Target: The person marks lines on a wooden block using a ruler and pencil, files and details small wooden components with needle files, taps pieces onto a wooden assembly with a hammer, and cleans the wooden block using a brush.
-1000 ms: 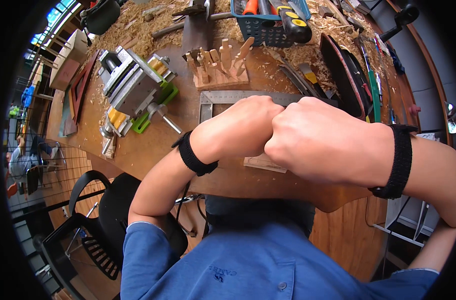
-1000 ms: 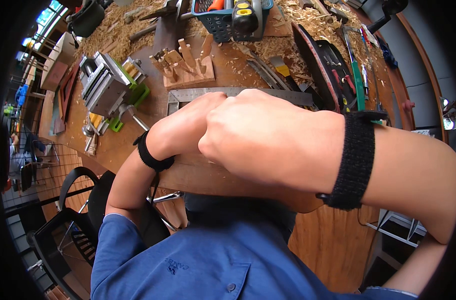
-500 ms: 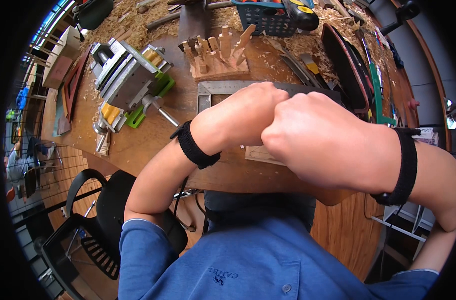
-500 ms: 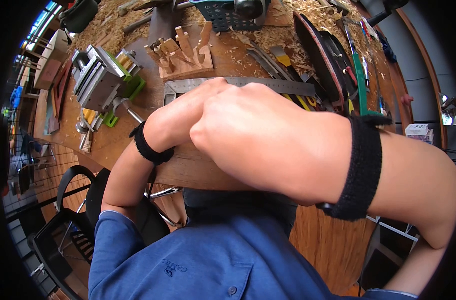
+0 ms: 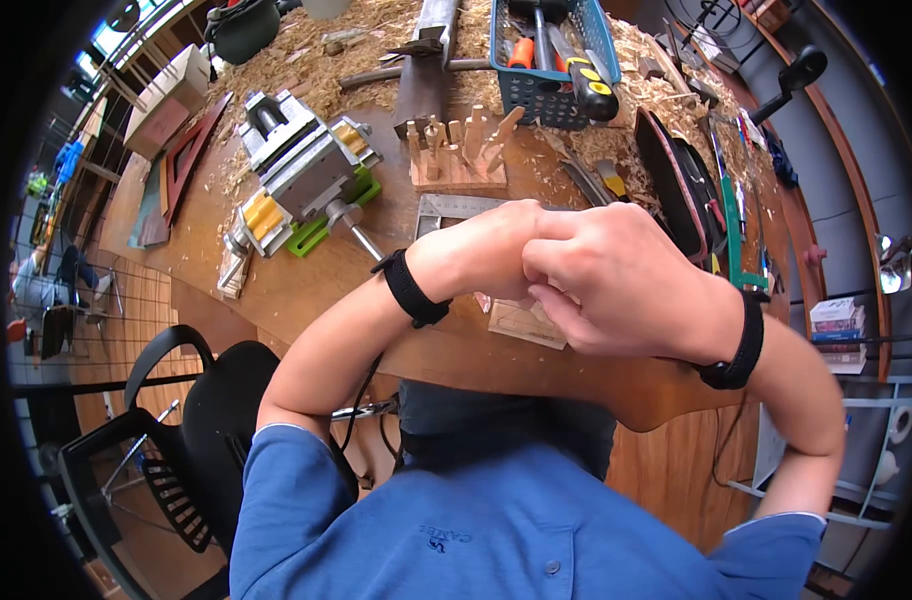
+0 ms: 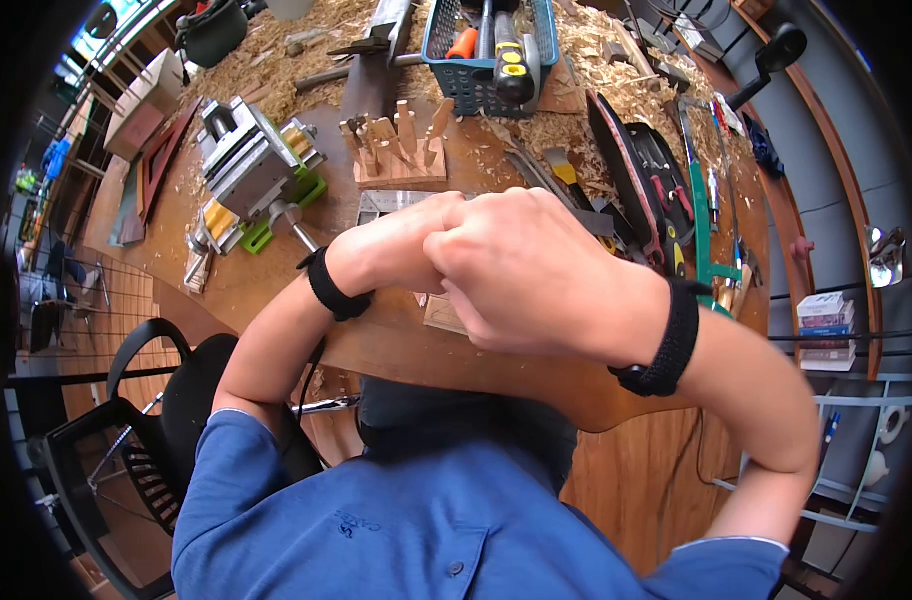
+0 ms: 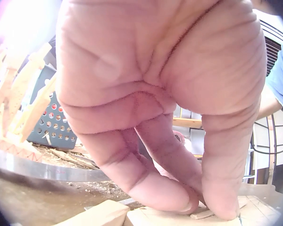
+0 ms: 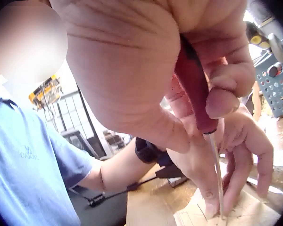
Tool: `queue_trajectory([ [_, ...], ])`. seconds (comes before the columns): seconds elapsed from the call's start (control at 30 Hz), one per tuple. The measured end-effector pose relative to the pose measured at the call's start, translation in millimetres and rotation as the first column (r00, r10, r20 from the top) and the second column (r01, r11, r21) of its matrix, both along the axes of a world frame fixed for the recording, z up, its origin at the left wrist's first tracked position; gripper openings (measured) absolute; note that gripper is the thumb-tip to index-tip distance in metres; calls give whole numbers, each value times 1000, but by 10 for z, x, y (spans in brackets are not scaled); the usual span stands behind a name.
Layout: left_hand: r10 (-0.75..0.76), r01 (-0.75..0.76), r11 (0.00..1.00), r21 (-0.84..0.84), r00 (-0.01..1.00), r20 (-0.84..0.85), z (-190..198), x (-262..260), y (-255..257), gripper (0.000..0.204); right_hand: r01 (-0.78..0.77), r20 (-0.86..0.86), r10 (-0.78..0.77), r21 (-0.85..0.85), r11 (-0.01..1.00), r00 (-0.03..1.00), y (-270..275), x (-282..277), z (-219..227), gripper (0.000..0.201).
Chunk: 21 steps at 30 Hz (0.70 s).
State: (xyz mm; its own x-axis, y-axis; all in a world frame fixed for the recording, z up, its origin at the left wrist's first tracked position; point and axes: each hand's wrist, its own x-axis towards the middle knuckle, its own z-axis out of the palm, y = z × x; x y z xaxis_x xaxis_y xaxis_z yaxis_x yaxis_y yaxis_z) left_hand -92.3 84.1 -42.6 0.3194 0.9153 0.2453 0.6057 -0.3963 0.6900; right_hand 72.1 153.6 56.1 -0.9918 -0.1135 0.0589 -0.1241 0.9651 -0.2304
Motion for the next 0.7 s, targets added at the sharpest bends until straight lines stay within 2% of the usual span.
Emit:
queue_trajectory([
  [0.03, -31, 29, 997, 75, 999, 18, -26, 5, 2, 24, 33, -117, -46, -113, 993, 992, -9, 23, -11, 11],
  [0.07, -61, 55, 987, 151, 998, 32, -47, 2, 12, 24, 31, -130, -52, -158, 987, 990, -4, 46, -9, 12],
  [0.1, -47, 42, 987, 156, 998, 34, -3, 2, 12, 24, 18, -128, -38, -154, 988, 991, 2, 64, -3, 12],
  [0.17, -38, 38, 999, 9, 999, -6, 77, 40, -20, 23, 10, -256, -112, -368, 930, 960, -14, 129, -4, 16],
  [0.2, -5, 1, 999, -47, 996, -86, 77, 59, 1, 19, 12, -273, -131, -400, 916, 953, -7, 170, -19, 25],
  [0.3, -3, -12, 992, -127, 993, -118, 142, 28, -24, 14, -7, -254, -120, -450, 893, 960, 8, 248, -4, 32],
  [0.33, -7, -7, 997, -76, 983, -182, 105, 24, -24, 16, -15, -249, -110, -454, 891, 962, 58, 251, -32, 32],
  [0.4, 9, -22, 998, -67, 981, -191, 67, 43, -36, 13, -86, -234, -27, -458, 885, 972, 143, 284, -85, 36],
  [0.47, 16, -26, 999, -47, 980, -200, 59, 83, -23, 12, -59, -183, -40, -504, 862, 982, 186, 313, -114, 36],
  [0.53, 11, -31, 994, -105, 983, -185, 105, 78, -50, 11, -46, -134, -34, -545, 837, 990, 240, 317, -144, 36],
  [0.63, 23, -38, 996, -84, 985, -169, 100, 69, -60, 13, -115, -189, 4, -581, 806, 982, 279, 274, -237, 36],
  [0.7, 18, -36, 995, -93, 982, -189, 128, 48, -61, 13, -124, -245, -43, -626, 770, 969, 257, 271, -291, 38],
])
